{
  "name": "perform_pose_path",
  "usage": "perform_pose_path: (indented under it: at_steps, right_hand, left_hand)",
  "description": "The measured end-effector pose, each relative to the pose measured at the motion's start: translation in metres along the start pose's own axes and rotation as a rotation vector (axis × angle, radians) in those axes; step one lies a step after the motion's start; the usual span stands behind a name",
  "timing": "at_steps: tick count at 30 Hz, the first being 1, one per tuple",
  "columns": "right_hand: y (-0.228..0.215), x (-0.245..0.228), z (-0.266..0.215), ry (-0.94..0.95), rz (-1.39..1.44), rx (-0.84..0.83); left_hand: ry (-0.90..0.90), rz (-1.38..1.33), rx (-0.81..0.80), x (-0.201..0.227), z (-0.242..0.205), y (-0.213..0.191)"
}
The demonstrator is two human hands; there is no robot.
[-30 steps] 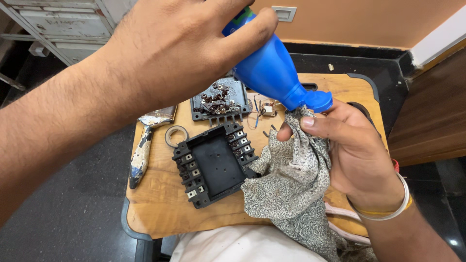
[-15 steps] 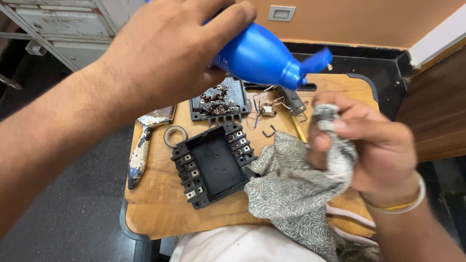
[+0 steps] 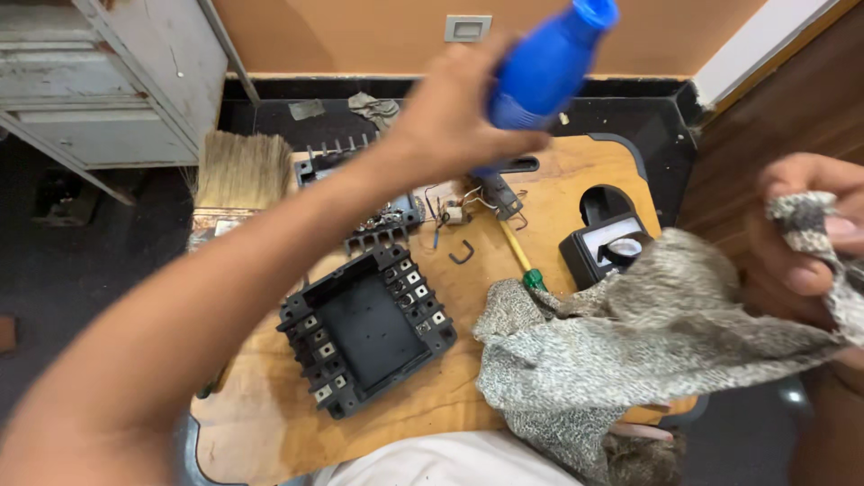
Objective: The person cleans a black electrical component box and its internal wiring terminals using a cloth and a blue bottle of liquid.
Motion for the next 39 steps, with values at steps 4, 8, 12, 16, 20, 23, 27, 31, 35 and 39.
perform_pose_path:
  at_steps: [4, 8, 12, 16, 20, 23, 27, 31, 35, 39]
  right_hand:
    - [-0.062, -0.038, -0.054, -0.001, -0.276, 0.078]
    - [-0.103, -0.048, -0.089, -0.017, -0.741, 0.288]
    - [-0.074, -0.036, -0.086, -0.052, -0.893, 0.402]
    - [-0.039, -0.005, -0.051, -0.073, -0.787, 0.418]
    - [-0.022, 0.026, -0.033, 0.021, -0.593, 0.386]
    - [-0.013, 0.045, -0.03, 0.071, -0.543, 0.348]
    - [-0.008, 0.071, -0.037, 0.191, -0.616, 0.369]
    - [0.006, 0.101, -0.031, 0.194, -0.643, 0.321]
    - [0.022, 0.134, -0.02, 0.224, -0.584, 0.304]
    - [0.029, 0.167, -0.003, 0.28, -0.595, 0.32]
  left_hand:
    - [-0.136, -0.345, -0.208, -0.012, 0.019, 0.096]
    - [-0.131, -0.298, -0.151, -0.023, 0.034, 0.148]
    - [-0.084, -0.309, -0.165, -0.03, 0.045, 0.168]
    - [-0.072, -0.297, -0.158, -0.031, 0.049, 0.171]
    - [-0.047, -0.292, -0.197, -0.019, 0.042, 0.155]
    - [-0.047, -0.023, -0.102, -0.005, 0.022, 0.108]
    - [0.147, 0.269, -0.041, 0.021, -0.081, 0.001]
    - [-0.257, 0.397, -0.221, 0.026, -0.205, -0.064]
    - [-0.43, 0.558, -0.248, 0.002, -0.268, -0.069]
    - [-0.57, 0.468, -0.283, -0.03, -0.288, -0.061]
Point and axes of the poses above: each hand's wrist, its own z-axis towards the middle knuckle, its own y-axis out of the palm, x = y × z, the point moved 8 cm from there along z, towards the middle knuckle, and after that the axes turned 13 degrees about -y, right-handed, at the moved point
